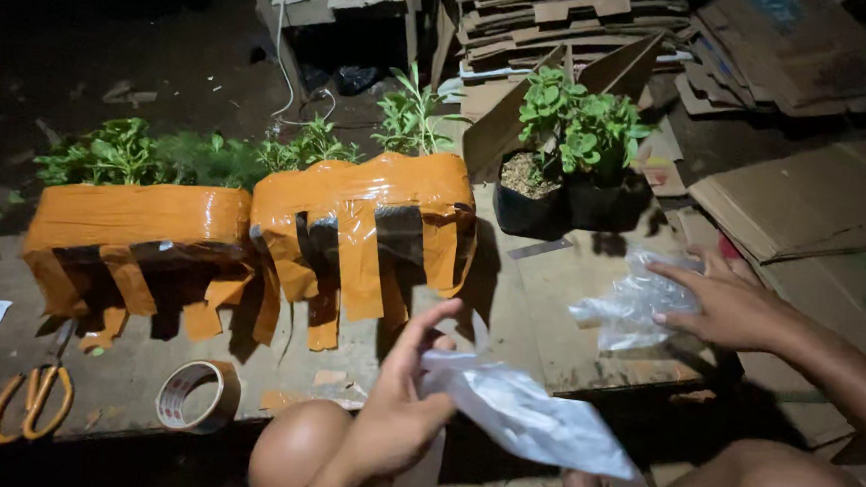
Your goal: The person sits on the floor at a low bench and packages small potted seedlings one at a time. They pull plastic bags from a bundle, wrap a bag around a plant pot, then tear strips of orange tape by hand and wrap the tape around the bagged pot to secure it, setting the finished pot on the bench.
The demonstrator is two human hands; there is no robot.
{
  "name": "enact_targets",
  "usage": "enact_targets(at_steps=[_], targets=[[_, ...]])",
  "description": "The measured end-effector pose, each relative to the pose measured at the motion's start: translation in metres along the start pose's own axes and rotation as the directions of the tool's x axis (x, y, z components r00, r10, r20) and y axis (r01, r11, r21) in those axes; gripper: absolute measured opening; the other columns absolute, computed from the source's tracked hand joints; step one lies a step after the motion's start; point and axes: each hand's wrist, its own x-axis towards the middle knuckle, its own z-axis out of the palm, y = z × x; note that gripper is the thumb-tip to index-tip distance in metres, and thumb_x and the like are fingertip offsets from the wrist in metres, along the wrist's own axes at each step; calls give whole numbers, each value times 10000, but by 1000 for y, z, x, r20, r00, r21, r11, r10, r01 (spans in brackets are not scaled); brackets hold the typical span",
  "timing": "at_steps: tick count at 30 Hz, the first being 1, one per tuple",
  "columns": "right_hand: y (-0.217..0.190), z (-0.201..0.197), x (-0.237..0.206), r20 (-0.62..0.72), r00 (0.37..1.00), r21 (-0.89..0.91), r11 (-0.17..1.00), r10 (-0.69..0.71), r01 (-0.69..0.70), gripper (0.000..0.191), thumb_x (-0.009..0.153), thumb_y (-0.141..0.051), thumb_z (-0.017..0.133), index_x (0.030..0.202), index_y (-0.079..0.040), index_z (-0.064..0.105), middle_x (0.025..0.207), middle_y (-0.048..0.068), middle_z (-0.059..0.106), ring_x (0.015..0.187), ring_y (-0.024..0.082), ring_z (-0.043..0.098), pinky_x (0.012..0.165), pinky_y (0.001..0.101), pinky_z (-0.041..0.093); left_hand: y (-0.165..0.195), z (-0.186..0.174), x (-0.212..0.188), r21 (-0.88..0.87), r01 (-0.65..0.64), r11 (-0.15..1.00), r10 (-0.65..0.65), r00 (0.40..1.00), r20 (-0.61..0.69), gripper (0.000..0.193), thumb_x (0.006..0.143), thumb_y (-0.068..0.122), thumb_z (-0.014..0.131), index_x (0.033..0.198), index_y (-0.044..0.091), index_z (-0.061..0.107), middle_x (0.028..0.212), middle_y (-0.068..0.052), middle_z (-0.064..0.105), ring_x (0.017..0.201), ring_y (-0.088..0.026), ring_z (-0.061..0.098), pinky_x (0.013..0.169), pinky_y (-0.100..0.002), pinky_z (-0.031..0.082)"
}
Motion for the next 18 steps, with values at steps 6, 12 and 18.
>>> enact_targets(at_steps=[6,12,18], targets=[[-24,-50,-30,-396,896,331,879,-200,342,723,840,-590,573,1414,-151,572,1462,226,480,1275,400,535,1006,477,462,-5,21,23,-22,-58,998,57,998,-38,620,832,-56,659,1431,39,530,1155,-48,629,1069,-123,603,938,-259,494],[-120,-61,-67,-32,860,805,497,-509,324,527,924,-466,642,1258,-60,684,1164,78,760,1065,177,713,907,339,572,8,44,40,125,-179,976,199,965,-172,413,893,46,732,1300,7,669,1069,-48,732,982,-99,656,898,-253,541],[-152,-87,-46,238,947,829,553,-215,-83,366,946,-234,719,1276,-80,684,929,100,767,737,259,603,655,380,481,31,27,54,292,-171,941,254,928,-274,467,858,60,776,1315,30,682,973,-90,764,890,-114,690,825,-264,575]])
